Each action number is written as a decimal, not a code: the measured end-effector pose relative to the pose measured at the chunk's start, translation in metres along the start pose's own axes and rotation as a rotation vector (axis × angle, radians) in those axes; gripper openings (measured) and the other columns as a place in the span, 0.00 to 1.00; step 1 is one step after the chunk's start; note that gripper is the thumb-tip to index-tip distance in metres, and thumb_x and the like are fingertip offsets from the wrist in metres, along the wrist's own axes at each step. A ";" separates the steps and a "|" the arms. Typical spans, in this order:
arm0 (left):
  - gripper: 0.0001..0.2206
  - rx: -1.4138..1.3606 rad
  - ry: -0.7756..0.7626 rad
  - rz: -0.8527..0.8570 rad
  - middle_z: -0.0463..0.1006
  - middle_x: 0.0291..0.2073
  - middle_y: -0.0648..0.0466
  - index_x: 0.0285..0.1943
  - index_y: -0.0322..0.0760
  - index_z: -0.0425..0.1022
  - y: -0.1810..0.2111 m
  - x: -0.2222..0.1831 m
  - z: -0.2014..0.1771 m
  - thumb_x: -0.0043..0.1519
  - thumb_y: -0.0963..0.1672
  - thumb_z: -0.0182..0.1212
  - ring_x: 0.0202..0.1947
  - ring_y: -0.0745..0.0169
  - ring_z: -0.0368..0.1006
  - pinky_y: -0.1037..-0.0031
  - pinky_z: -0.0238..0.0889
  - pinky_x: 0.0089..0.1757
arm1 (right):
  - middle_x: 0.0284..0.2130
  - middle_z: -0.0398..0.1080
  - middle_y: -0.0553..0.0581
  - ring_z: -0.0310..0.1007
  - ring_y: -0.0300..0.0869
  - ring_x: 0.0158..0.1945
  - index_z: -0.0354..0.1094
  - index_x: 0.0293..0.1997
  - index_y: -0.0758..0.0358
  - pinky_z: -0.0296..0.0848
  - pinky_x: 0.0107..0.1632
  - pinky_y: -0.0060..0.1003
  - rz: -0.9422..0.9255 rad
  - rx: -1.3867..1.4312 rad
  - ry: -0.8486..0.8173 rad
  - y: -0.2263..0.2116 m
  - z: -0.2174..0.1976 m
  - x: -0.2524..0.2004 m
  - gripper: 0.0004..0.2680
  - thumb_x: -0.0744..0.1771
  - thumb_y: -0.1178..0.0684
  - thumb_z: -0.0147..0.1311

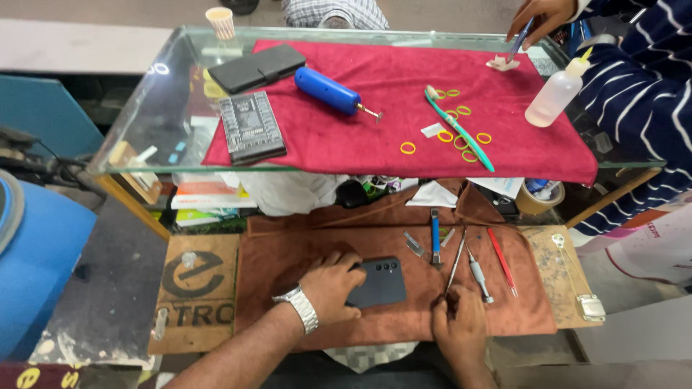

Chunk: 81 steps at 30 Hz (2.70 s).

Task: The person repairs a smartphone by connecting a charging cable to the motherboard, reassembling the device, and cleaning the charging port with a cotton swab and liquid.

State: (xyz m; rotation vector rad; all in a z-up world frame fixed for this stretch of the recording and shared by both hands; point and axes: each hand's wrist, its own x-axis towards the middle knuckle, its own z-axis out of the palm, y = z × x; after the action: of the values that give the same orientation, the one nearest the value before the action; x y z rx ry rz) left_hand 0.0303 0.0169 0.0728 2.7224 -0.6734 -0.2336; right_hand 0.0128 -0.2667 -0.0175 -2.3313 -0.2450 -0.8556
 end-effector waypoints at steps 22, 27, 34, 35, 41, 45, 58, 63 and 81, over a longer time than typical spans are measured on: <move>0.45 0.119 -0.212 -0.063 0.58 0.66 0.38 0.74 0.53 0.59 0.016 0.017 -0.007 0.43 0.48 0.79 0.66 0.30 0.55 0.41 0.56 0.58 | 0.34 0.72 0.59 0.75 0.50 0.34 0.70 0.42 0.60 0.75 0.38 0.44 0.161 -0.041 -0.016 0.038 0.025 -0.018 0.11 0.58 0.59 0.59; 0.46 0.146 -0.198 -0.086 0.58 0.66 0.37 0.75 0.52 0.56 0.019 0.004 0.007 0.45 0.49 0.78 0.66 0.29 0.55 0.36 0.55 0.56 | 0.30 0.71 0.57 0.75 0.50 0.35 0.71 0.38 0.57 0.75 0.41 0.45 0.200 -0.107 -0.080 0.054 0.031 -0.021 0.09 0.58 0.58 0.61; 0.50 0.174 -0.241 -0.087 0.56 0.68 0.36 0.77 0.56 0.52 0.015 -0.015 0.020 0.43 0.48 0.79 0.67 0.27 0.53 0.35 0.56 0.55 | 0.36 0.72 0.59 0.75 0.50 0.37 0.70 0.45 0.62 0.75 0.43 0.44 0.150 -0.057 -0.055 0.060 0.034 -0.025 0.13 0.58 0.57 0.61; 0.50 0.153 -0.266 -0.101 0.56 0.68 0.36 0.77 0.56 0.52 0.016 -0.017 0.019 0.44 0.49 0.79 0.67 0.26 0.53 0.34 0.56 0.55 | 0.37 0.72 0.59 0.75 0.49 0.37 0.70 0.45 0.62 0.75 0.42 0.43 0.193 -0.045 -0.074 0.059 0.033 -0.024 0.14 0.58 0.57 0.62; 0.43 -0.733 0.038 -0.200 0.67 0.64 0.43 0.74 0.49 0.53 0.012 -0.031 0.013 0.47 0.46 0.71 0.63 0.44 0.65 0.58 0.62 0.59 | 0.38 0.73 0.57 0.73 0.46 0.36 0.70 0.46 0.62 0.73 0.40 0.41 0.281 0.004 0.001 0.034 0.025 -0.020 0.16 0.56 0.57 0.65; 0.36 -1.867 0.020 -0.144 0.73 0.48 0.44 0.73 0.44 0.62 0.010 -0.027 0.005 0.50 0.44 0.62 0.39 0.54 0.71 0.62 0.66 0.44 | 0.32 0.70 0.53 0.69 0.37 0.32 0.68 0.52 0.61 0.69 0.35 0.34 0.600 0.631 -0.182 -0.009 0.026 -0.013 0.14 0.62 0.58 0.61; 0.25 -2.518 0.326 0.201 0.81 0.44 0.45 0.61 0.29 0.73 0.030 -0.027 -0.054 0.58 0.49 0.58 0.45 0.53 0.79 0.59 0.76 0.46 | 0.31 0.76 0.59 0.77 0.41 0.34 0.67 0.47 0.64 0.77 0.43 0.38 1.103 1.324 -0.909 -0.201 -0.028 0.040 0.11 0.67 0.48 0.45; 0.28 -2.490 0.403 0.081 0.82 0.49 0.48 0.64 0.30 0.72 0.031 -0.033 -0.042 0.61 0.53 0.56 0.42 0.58 0.80 0.65 0.77 0.42 | 0.21 0.65 0.52 0.66 0.37 0.22 0.66 0.41 0.67 0.73 0.30 0.37 1.075 1.307 -0.830 -0.196 -0.023 0.024 0.09 0.69 0.50 0.46; 0.37 -2.276 0.152 0.039 0.82 0.44 0.44 0.71 0.39 0.66 0.030 -0.042 -0.046 0.63 0.64 0.50 0.34 0.59 0.80 0.71 0.76 0.32 | 0.16 0.69 0.46 0.62 0.28 0.20 0.76 0.35 0.66 0.58 0.26 0.25 0.672 0.792 -0.628 -0.147 -0.003 -0.023 0.11 0.66 0.47 0.56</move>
State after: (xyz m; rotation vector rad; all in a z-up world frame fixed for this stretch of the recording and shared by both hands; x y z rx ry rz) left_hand -0.0087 0.0243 0.1296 0.5117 -0.0591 -0.3821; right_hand -0.0610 -0.1534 0.0438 -1.6592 -0.0258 0.2919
